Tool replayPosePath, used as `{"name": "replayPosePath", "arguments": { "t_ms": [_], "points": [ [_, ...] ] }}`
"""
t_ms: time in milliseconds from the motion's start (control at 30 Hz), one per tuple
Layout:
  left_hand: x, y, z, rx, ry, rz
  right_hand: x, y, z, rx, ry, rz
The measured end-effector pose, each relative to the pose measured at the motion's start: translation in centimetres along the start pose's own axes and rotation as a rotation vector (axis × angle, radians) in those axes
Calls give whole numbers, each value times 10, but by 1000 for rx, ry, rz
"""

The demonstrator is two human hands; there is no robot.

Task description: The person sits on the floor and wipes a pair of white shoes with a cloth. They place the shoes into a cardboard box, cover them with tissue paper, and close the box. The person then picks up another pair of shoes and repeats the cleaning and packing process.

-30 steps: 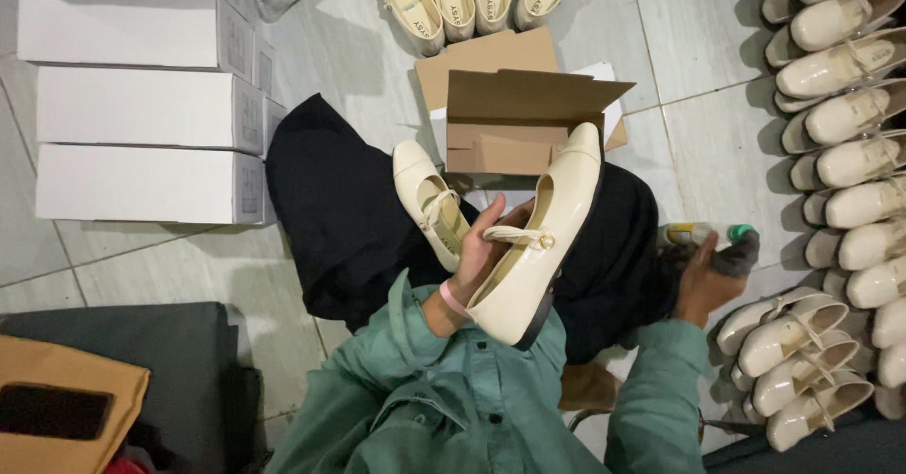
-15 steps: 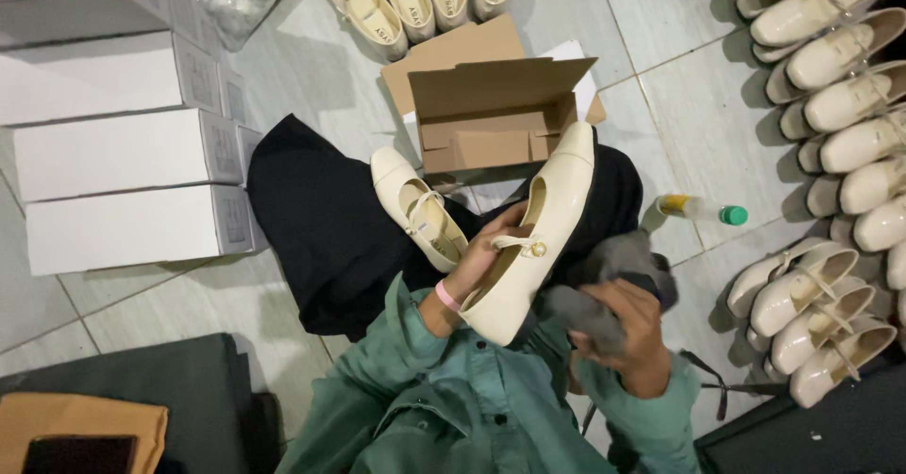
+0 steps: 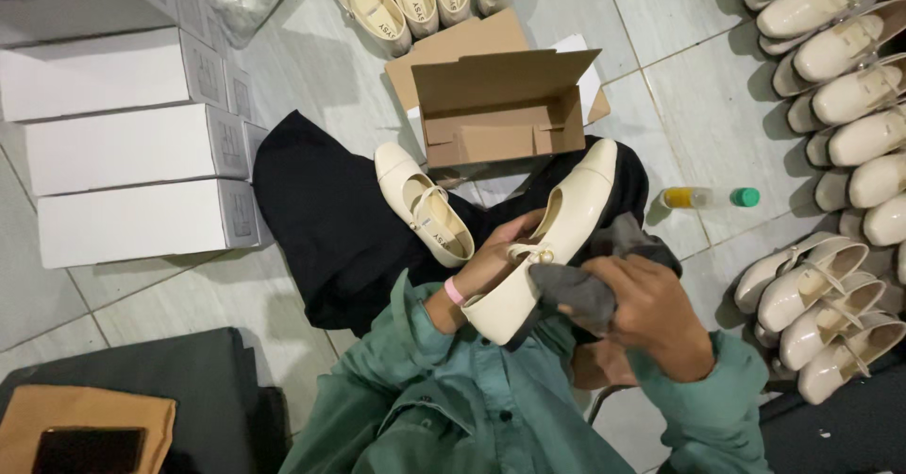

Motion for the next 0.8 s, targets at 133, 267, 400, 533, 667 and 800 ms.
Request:
{"name": "replayPosePath", "arguments": {
  "t_ms": [133, 267, 400, 533, 667, 800],
  "points": [
    [3, 5, -4, -28, 2, -33, 17, 7, 2, 84, 42, -287],
    [5, 7, -8, -69, 43, 23, 22, 12, -6, 162, -14, -223],
    [5, 9, -6, -89, 61, 78, 23, 21, -12, 15, -188, -119],
    [6, 9, -7, -178, 25, 3, 36, 29, -2, 206, -11, -325],
    [13, 8, -8, -181, 59, 123, 26, 24, -1, 108, -167, -112],
    [11, 12, -12, -215, 20, 144, 26, 16, 10, 97, -10, -164]
  ]
}}
Point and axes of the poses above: each hand's wrist, its own y-axis towards the middle knuckle, its own z-axis out of the palm, x = y × z, the point moved 2 cm from there along y, towards the middle knuckle, and after that the axes turned 12 degrees about -z, right-handed, at the moved point
